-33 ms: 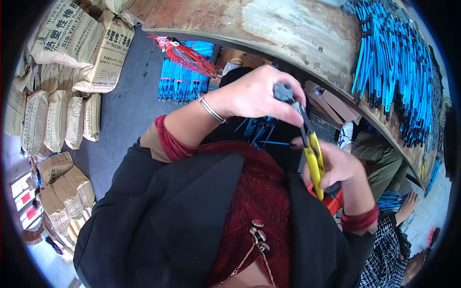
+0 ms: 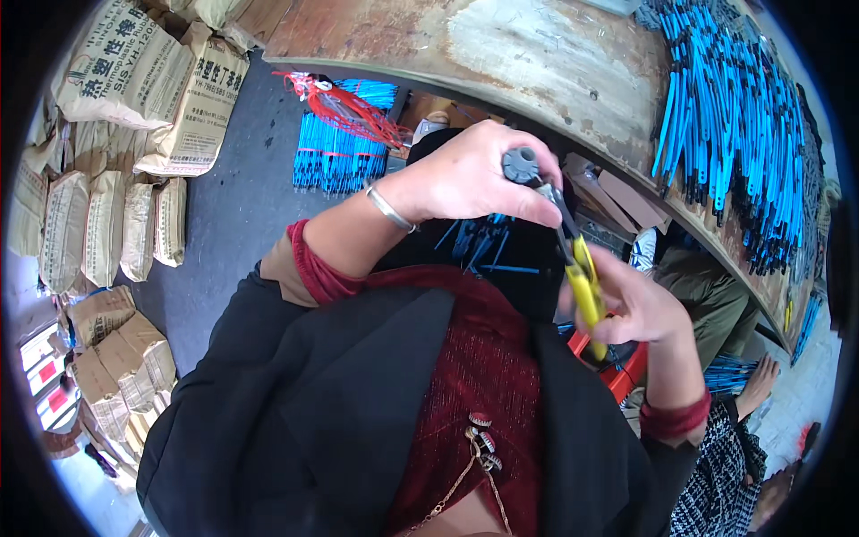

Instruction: The person gathers umbrella ribs, threads wire through their tips, and secures them onto a central hub using pliers.

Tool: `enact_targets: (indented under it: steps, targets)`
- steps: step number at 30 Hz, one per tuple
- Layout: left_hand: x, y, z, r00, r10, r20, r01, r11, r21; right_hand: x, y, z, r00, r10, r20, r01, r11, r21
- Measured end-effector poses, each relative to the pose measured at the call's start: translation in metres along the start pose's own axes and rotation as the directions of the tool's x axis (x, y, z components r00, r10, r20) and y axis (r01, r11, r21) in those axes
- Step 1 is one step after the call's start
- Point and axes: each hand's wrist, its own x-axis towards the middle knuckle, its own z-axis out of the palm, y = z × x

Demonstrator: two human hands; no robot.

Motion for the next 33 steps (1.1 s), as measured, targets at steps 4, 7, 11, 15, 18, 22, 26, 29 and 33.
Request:
enact_targets:
  steps: [4,7,11,15,18,22,26,29,33]
  targets:
    - [0.001,-0.002,0.008,0.99,0.06,-0.124,-0.043,0.99,0.135,-0.011,-0.031,0.0,0.851,-0.491,-0.184,0.015,0.373,-0.928]
    - [0.008,0.004,-0.001,0.997,0.076,0.017,-0.077,0.992,0.097,-0.027,-0.023,0.0,0.914,-0.314,-0.255,-0.064,0.51,-0.858]
    - [0.01,0.001,-0.001,0.966,0.072,0.247,-0.079,0.997,0.018,-0.02,0.019,-0.006,0.956,0.235,0.175,-0.292,0.812,0.505]
    - [0.006,-0.007,0.001,0.988,0.006,0.155,-0.009,1.0,0.018,-0.011,-0.008,-0.003,0.962,0.264,0.064,-0.269,0.89,0.369]
    - [0.006,-0.006,0.003,0.999,0.001,0.055,-0.003,0.999,0.041,-0.013,-0.016,-0.009,0.851,-0.475,-0.225,0.12,0.593,-0.796]
    - [0.007,-0.002,0.005,0.995,0.089,0.05,-0.092,0.994,0.06,-0.023,-0.012,-0.007,0.888,-0.41,-0.207,-0.047,0.368,-0.929]
    - [0.008,0.0,0.004,0.976,0.169,0.137,-0.172,0.985,0.013,-0.013,0.027,-0.012,0.92,0.288,0.265,-0.383,0.802,0.458]
    - [0.007,-0.004,0.006,0.989,0.074,0.13,-0.07,0.997,-0.034,-0.014,0.01,-0.015,0.958,0.274,0.082,-0.286,0.926,0.247]
    - [0.006,-0.006,0.006,0.997,0.039,-0.07,-0.033,0.996,0.082,-0.019,-0.012,-0.002,0.938,-0.213,-0.274,0.031,0.838,-0.545]
